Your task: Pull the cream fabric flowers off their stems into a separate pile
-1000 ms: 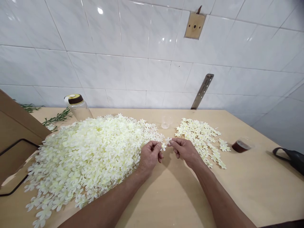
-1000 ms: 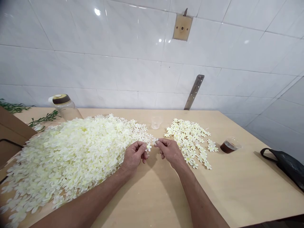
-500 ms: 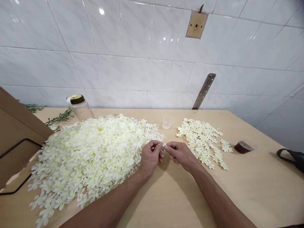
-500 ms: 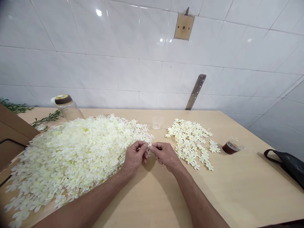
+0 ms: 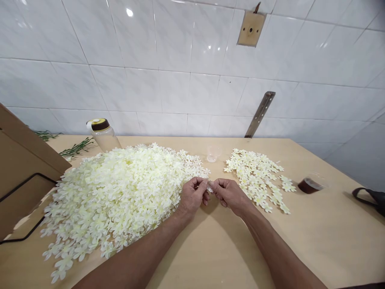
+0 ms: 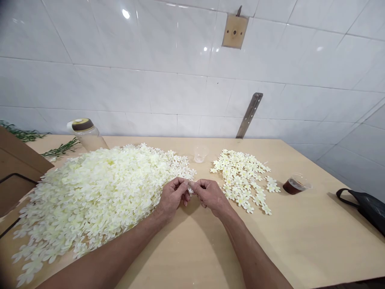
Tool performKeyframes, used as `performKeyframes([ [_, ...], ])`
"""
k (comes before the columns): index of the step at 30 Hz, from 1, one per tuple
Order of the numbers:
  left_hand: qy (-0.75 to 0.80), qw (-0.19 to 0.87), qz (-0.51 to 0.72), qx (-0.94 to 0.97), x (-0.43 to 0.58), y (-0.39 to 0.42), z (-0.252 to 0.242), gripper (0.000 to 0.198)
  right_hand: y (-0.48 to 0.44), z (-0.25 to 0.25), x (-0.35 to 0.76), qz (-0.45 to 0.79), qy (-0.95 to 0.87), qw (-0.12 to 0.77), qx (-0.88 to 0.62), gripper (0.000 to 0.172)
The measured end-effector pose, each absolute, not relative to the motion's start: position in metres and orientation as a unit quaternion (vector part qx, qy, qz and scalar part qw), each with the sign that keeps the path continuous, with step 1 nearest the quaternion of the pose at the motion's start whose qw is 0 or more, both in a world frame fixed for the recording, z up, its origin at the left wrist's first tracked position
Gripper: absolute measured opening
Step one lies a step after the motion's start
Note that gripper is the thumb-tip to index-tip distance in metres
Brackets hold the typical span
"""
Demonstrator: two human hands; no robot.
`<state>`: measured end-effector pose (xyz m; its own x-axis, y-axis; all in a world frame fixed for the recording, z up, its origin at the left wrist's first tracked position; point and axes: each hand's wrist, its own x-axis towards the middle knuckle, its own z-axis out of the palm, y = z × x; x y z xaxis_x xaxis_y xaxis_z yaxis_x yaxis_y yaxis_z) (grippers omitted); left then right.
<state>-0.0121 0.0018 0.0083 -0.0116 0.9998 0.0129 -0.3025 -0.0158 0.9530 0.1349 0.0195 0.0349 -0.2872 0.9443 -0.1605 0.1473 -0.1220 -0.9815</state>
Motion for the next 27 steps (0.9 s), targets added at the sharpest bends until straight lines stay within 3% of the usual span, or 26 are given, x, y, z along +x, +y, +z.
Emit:
performKeyframes([
  [17,0.422,0.555,0.602,0.388,-0.013,0.003,0.009,0.033,0.027,0.048,0.16,0.602,-0.538,0.382,-0.451,0.042],
  [27,0.434,0.543,0.592,0.408,-0.012,0.002,0.008,0.033,0.027,0.041,0.153,0.596,-0.526,0.394,-0.461,0.051],
])
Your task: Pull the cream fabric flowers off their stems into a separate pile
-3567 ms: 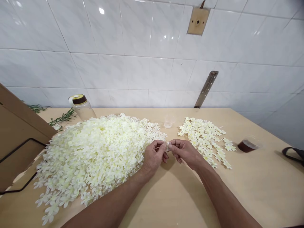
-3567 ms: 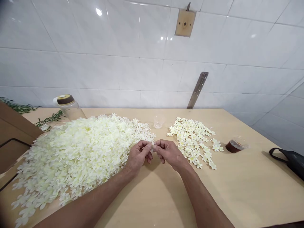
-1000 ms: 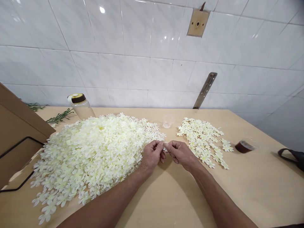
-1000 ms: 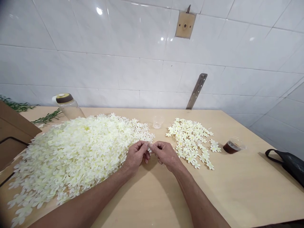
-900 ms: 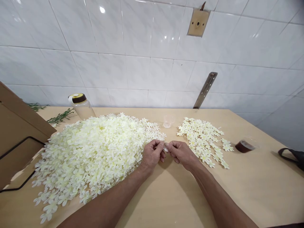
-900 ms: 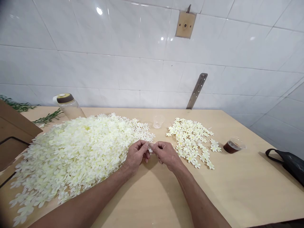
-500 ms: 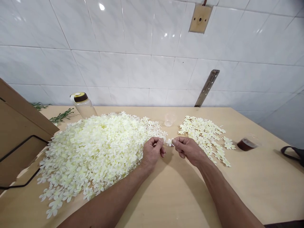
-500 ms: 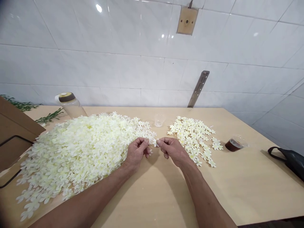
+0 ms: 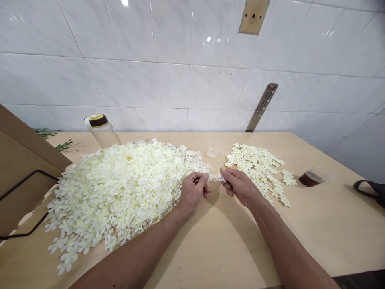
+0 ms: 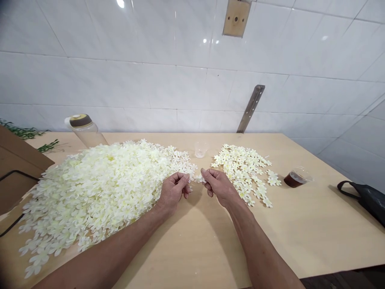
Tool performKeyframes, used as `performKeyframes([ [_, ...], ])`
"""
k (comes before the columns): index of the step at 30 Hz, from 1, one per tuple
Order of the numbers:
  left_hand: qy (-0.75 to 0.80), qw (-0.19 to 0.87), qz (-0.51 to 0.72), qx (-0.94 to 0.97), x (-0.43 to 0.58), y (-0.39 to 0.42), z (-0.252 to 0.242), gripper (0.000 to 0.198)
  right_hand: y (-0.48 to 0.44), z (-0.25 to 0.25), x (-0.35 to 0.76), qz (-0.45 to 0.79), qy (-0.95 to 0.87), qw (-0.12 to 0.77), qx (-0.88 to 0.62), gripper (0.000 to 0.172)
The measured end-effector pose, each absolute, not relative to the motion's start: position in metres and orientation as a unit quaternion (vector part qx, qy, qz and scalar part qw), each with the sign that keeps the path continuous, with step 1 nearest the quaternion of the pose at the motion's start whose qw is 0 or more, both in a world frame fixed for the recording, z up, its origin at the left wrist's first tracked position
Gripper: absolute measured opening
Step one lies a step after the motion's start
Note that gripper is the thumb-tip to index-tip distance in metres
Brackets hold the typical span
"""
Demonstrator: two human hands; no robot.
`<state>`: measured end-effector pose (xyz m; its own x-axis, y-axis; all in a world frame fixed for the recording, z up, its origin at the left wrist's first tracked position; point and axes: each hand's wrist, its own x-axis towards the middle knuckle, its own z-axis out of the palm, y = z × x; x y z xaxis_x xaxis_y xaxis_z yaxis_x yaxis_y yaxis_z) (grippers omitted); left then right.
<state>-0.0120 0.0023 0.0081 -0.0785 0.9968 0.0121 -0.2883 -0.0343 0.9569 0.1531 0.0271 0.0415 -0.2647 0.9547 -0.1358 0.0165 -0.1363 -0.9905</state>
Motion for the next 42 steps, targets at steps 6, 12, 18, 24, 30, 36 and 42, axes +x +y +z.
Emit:
performKeyframes([
  [6,0.432,0.547,0.582,0.419,-0.011,0.002,0.008,0.028,0.024,0.044,0.151,0.612,-0.527,0.392,-0.441,0.053],
  [12,0.437,0.536,0.561,0.455,-0.008,-0.001,0.008,0.029,0.025,0.041,0.152,0.612,-0.539,0.363,-0.45,0.055],
  [18,0.454,0.458,0.538,0.543,-0.007,-0.007,0.003,0.028,0.024,0.042,0.152,0.609,-0.556,0.32,-0.467,0.053],
  [24,0.485,0.405,0.517,0.577,-0.008,-0.008,0.004,0.025,0.024,0.043,0.152,0.619,-0.561,0.297,-0.463,0.052],
  [30,0.497,0.439,0.532,0.527,-0.008,-0.006,0.008,0.022,0.024,0.043,0.154,0.642,-0.566,0.293,-0.426,0.049],
  [36,0.502,0.488,0.552,0.453,-0.009,-0.001,0.011,0.022,0.026,0.048,0.162,0.613,-0.59,0.317,-0.42,0.043],
  [42,0.5,0.497,0.556,0.441,-0.009,-0.001,0.011,0.024,0.033,0.039,0.164,0.449,-0.587,0.417,-0.529,0.041],
])
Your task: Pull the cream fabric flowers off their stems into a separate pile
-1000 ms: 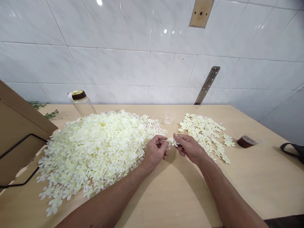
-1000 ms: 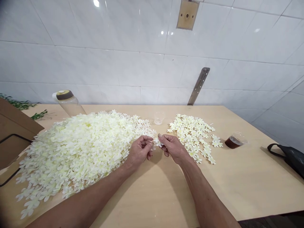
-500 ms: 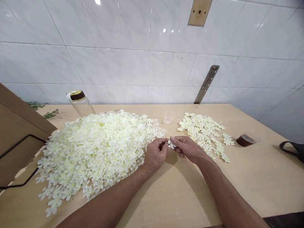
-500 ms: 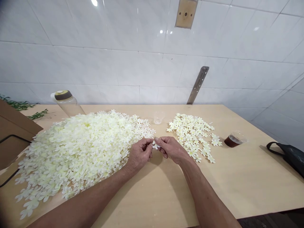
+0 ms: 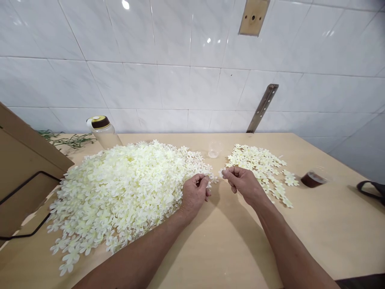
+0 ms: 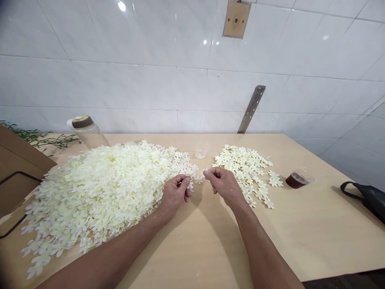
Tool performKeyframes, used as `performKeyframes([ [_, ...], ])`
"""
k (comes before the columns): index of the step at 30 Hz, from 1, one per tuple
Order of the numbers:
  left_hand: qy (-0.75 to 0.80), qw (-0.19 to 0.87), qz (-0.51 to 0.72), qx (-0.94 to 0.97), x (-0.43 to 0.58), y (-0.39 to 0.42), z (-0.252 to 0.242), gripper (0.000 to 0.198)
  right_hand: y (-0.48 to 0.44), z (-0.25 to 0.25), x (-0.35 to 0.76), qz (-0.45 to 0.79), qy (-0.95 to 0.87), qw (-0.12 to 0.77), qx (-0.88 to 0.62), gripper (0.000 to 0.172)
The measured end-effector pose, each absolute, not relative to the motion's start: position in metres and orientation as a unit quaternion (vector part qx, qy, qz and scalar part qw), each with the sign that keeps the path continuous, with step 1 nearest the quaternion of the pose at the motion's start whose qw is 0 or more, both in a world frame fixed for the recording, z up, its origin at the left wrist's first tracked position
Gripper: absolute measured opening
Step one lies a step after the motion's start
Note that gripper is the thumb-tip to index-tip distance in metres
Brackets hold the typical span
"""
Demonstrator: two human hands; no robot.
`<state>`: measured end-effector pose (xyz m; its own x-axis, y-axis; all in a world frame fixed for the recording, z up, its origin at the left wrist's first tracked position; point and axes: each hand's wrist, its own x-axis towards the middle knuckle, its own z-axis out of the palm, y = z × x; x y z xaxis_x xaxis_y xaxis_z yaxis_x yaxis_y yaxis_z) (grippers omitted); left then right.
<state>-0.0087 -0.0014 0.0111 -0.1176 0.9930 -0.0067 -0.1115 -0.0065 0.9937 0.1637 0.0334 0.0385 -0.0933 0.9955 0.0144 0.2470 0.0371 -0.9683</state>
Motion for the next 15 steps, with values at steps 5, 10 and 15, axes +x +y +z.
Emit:
performKeyframes([
  [5,0.497,0.495,0.559,0.441,-0.0091,-0.0006,0.0089,0.027,0.0321,0.0326,0.159,0.403,-0.624,0.374,-0.555,0.045],
  [10,0.499,0.5,0.558,0.436,-0.0091,-0.0011,0.0113,0.026,0.0316,0.0307,0.1577,0.405,-0.618,0.371,-0.563,0.049],
  [15,0.499,0.495,0.56,0.438,-0.0088,-0.002,0.0136,0.028,0.0315,0.0334,0.159,0.388,-0.612,0.386,-0.571,0.052],
])
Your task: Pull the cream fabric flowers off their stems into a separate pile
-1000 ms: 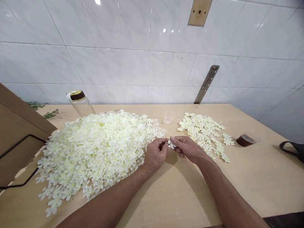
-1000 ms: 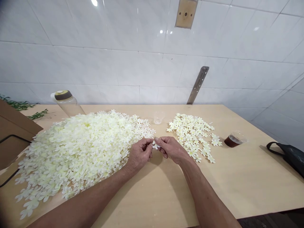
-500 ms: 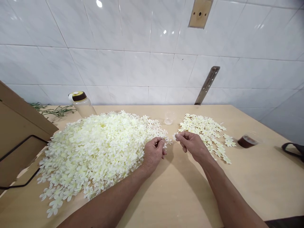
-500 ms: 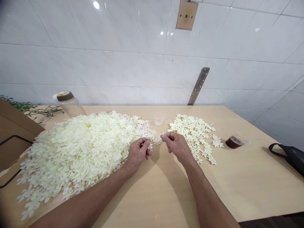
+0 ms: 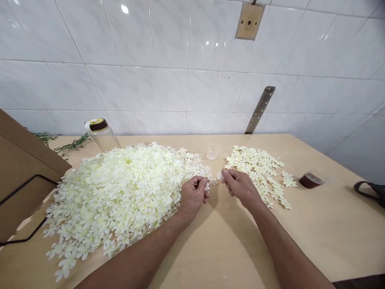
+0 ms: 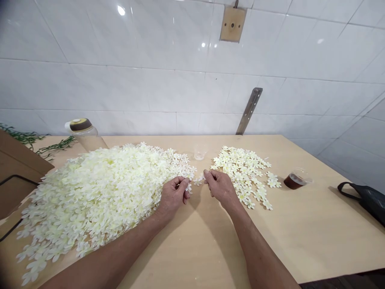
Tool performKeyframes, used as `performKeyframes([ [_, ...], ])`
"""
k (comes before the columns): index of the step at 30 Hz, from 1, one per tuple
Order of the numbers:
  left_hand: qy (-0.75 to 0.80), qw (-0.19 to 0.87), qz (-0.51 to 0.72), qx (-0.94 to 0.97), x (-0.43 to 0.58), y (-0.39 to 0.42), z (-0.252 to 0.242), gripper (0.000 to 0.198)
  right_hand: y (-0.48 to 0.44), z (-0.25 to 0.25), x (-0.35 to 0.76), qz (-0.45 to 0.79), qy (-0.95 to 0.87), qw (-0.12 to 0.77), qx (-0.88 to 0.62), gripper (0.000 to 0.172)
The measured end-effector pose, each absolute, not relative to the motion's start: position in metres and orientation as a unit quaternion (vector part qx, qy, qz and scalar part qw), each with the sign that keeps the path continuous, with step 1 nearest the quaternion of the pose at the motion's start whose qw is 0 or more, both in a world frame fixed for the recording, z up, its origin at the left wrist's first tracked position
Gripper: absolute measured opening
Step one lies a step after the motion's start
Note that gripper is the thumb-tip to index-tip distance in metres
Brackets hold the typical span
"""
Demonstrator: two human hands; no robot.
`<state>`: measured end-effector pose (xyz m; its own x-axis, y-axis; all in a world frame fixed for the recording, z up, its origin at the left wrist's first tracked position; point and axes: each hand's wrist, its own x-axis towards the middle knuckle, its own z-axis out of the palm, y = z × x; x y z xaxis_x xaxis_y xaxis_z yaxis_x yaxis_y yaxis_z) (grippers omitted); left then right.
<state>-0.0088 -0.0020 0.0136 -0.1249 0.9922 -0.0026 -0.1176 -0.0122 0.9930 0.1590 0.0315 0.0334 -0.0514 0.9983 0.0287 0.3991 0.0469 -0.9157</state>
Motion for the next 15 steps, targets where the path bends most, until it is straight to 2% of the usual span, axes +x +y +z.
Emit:
performKeyframes([
  [6,0.499,0.49,0.563,0.441,-0.0091,-0.0016,0.0117,0.028,0.0308,0.0354,0.1615,0.349,-0.637,0.38,-0.572,0.05],
  [10,0.498,0.489,0.561,0.445,-0.0091,-0.0012,0.01,0.03,0.0313,0.0358,0.162,0.359,-0.623,0.389,-0.576,0.043],
  [15,0.495,0.488,0.562,0.448,-0.0094,-0.001,0.0089,0.029,0.0303,0.038,0.1599,0.36,-0.613,0.398,-0.58,0.043],
])
